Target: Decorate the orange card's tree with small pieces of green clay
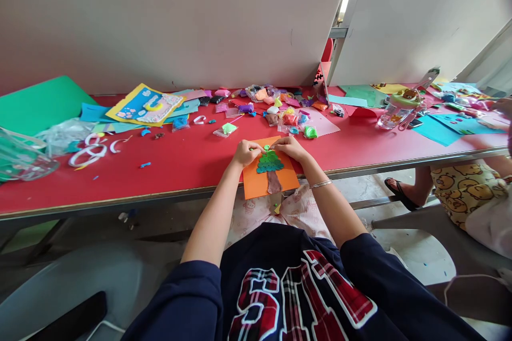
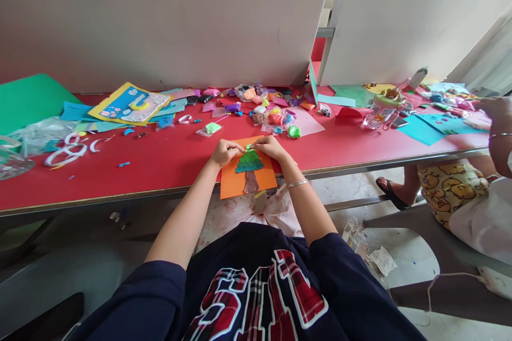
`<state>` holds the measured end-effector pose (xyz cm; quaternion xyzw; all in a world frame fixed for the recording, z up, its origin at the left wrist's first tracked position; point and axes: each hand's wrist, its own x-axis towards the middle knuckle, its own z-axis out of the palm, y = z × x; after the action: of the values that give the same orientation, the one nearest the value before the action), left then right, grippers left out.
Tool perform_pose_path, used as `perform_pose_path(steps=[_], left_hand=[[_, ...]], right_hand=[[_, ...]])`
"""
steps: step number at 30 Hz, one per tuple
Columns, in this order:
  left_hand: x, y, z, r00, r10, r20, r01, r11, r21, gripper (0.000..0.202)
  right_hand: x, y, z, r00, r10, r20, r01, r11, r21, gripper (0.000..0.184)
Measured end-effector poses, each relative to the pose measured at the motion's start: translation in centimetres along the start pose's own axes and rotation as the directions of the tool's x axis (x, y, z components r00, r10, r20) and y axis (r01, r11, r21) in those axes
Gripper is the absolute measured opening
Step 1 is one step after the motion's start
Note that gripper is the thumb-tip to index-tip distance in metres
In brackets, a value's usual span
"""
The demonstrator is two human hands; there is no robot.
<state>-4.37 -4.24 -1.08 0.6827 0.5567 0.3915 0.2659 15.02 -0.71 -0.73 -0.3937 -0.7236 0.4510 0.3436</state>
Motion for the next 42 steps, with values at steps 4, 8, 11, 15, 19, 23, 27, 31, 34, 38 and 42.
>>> perform_pose_path(steps=[4, 8, 11, 15, 19, 23, 27, 31, 34, 38, 42], left_hand=[[0.05, 0.06, 0.03, 1.000, -0.004, -0.023, 0.005, 1.000, 0.028, 0.030], [0.09, -0.07, 0.11, 0.999, -0.008, -0.034, 0.010, 0.999, 0.046, 0.029], [0.09, -0.31, 0.15, 1.000, -0.003, -0.015, 0.004, 0.999, 0.047, 0.030], [0.10, -0.39, 0.18, 1.000, 0.002, 0.000, -0.002, 0.999, 0.037, 0.032], [0.11, 0.00, 0.12, 0.999, -0.023, -0.032, 0.024, 0.999, 0.037, 0.029], [0.06, 0.28, 0.01, 0.999, -0.035, -0.031, 0.037, 0.998, 0.055, 0.027], [-0.09, 0.21, -0.04, 1.000, -0.013, 0.018, 0.012, 0.999, 0.037, 0.031], [-0.21, 0.07, 0.02, 1.000, 0.000, 0.028, 0.000, 1.000, 0.005, 0.033], [-0.14, -0.03, 0.08, 1.000, 0.004, 0.031, -0.004, 1.000, -0.001, 0.032], [0.11, -0.12, 0.14, 1.000, 0.002, -0.013, -0.002, 1.000, 0.008, 0.027], [0.17, -0.20, 0.11, 1.000, -0.006, 0.002, 0.006, 1.000, 0.023, 0.027]], right_hand=[[0.17, 0.20, -0.03, 1.000, 0.010, 0.000, -0.010, 1.000, -0.009, 0.027], [0.32, 0.39, -0.06, 1.000, 0.006, 0.000, -0.006, 1.000, -0.030, 0.028], [0.34, 0.37, -0.06, 1.000, 0.016, 0.001, -0.016, 1.000, -0.026, 0.028], [0.25, 0.13, -0.07, 1.000, 0.022, 0.002, -0.022, 1.000, -0.017, 0.027], [0.22, -0.01, -0.08, 1.000, 0.023, 0.006, -0.023, 1.000, -0.014, 0.025], [0.31, 0.12, -0.08, 1.000, 0.028, 0.013, -0.028, 1.000, -0.010, 0.026], [0.31, 0.13, -0.07, 1.000, 0.025, 0.016, -0.025, 1.000, -0.010, 0.028], [0.15, -0.13, -0.04, 0.999, 0.029, 0.015, -0.029, 0.999, -0.023, 0.029], [0.02, -0.33, -0.03, 0.999, 0.034, 0.016, -0.033, 0.999, -0.024, 0.028], [-0.05, -0.47, -0.04, 0.999, 0.034, 0.012, -0.034, 0.999, -0.029, 0.027], [-0.01, -0.45, -0.04, 1.000, 0.021, 0.004, -0.021, 0.999, -0.027, 0.026]])
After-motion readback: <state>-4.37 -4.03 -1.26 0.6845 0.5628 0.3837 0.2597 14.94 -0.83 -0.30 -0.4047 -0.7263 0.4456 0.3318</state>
